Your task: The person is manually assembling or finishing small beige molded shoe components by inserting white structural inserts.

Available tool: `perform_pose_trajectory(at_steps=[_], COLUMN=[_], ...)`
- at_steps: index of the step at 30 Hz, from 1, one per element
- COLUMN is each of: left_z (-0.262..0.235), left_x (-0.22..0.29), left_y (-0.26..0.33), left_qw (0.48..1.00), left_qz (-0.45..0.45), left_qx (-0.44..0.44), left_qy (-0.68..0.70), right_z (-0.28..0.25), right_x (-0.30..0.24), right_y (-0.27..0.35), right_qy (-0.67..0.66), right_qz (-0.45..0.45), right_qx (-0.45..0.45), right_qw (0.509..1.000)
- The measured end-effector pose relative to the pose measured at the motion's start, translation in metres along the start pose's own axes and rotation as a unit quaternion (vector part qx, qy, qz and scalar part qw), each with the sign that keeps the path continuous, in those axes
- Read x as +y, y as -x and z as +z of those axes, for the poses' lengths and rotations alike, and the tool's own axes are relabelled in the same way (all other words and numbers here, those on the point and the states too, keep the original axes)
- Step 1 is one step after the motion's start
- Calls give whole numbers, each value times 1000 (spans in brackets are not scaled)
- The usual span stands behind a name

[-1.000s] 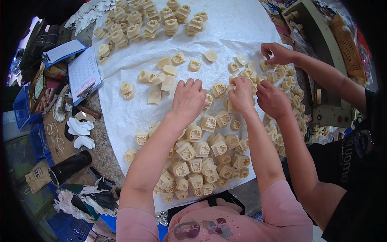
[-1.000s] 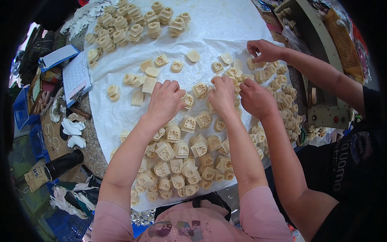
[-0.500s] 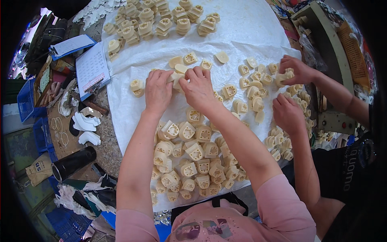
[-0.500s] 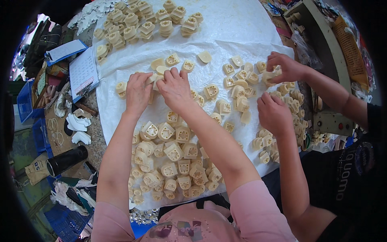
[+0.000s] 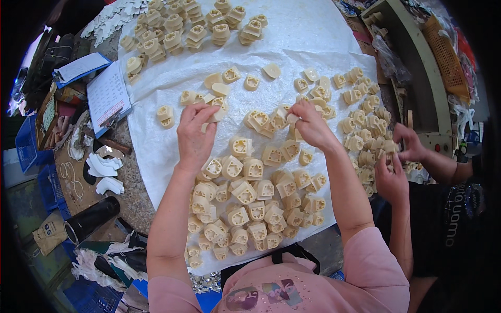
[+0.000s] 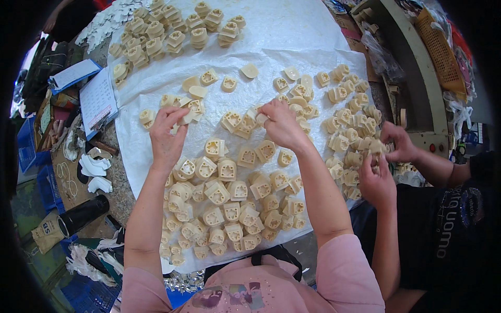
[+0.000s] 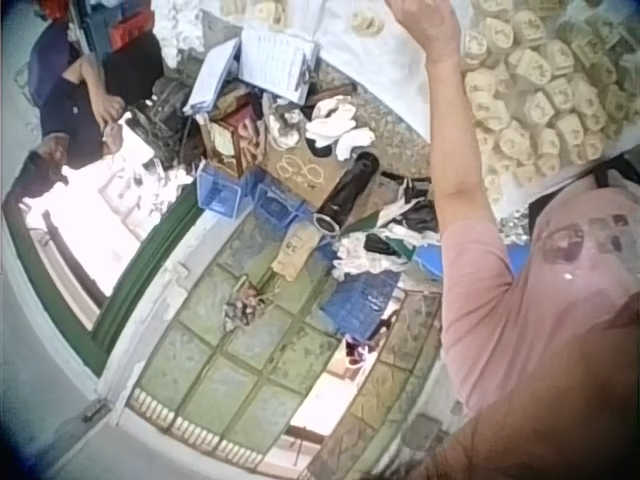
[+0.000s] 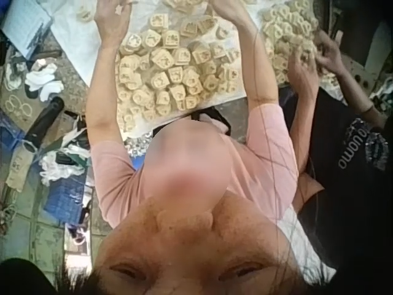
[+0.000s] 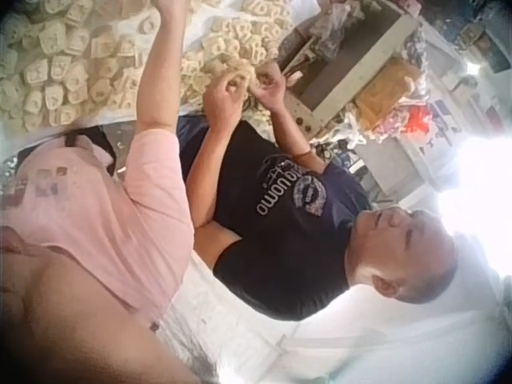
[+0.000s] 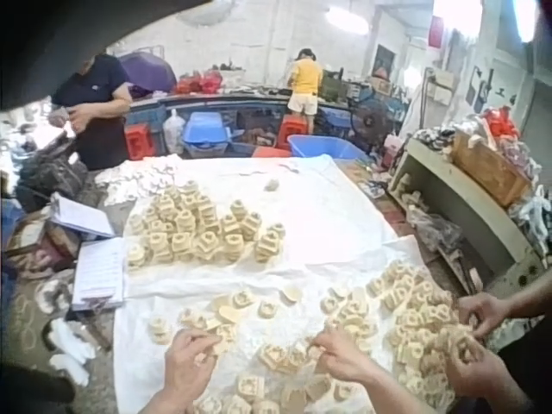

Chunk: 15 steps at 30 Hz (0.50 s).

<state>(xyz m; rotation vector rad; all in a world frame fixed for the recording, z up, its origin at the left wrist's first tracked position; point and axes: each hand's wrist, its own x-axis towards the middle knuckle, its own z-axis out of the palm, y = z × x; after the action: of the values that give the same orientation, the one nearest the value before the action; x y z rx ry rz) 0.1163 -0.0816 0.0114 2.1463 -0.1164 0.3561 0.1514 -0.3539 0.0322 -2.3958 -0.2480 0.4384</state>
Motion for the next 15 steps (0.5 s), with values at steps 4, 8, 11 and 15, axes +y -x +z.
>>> perform_pose_trajectory(at_steps=[4, 8, 11, 15], left_z=[26, 55, 64, 51], left_x=[17, 32, 38, 50], left_y=[0, -9, -7, 5], left_qw=[999, 990, 953, 959], left_qz=[34, 140, 144, 108], left_qx=[-10, -6, -190, -201], left_qy=[33, -17, -189, -170], right_z=[6, 7, 16, 20], right_x=[5, 9, 13, 24], right_y=[11, -4, -6, -4], right_qy=[81, 119, 200, 145], right_qz=[47, 100, 89, 44], right_qx=[-1, 48, 125, 225], right_qw=[996, 987, 968, 963])
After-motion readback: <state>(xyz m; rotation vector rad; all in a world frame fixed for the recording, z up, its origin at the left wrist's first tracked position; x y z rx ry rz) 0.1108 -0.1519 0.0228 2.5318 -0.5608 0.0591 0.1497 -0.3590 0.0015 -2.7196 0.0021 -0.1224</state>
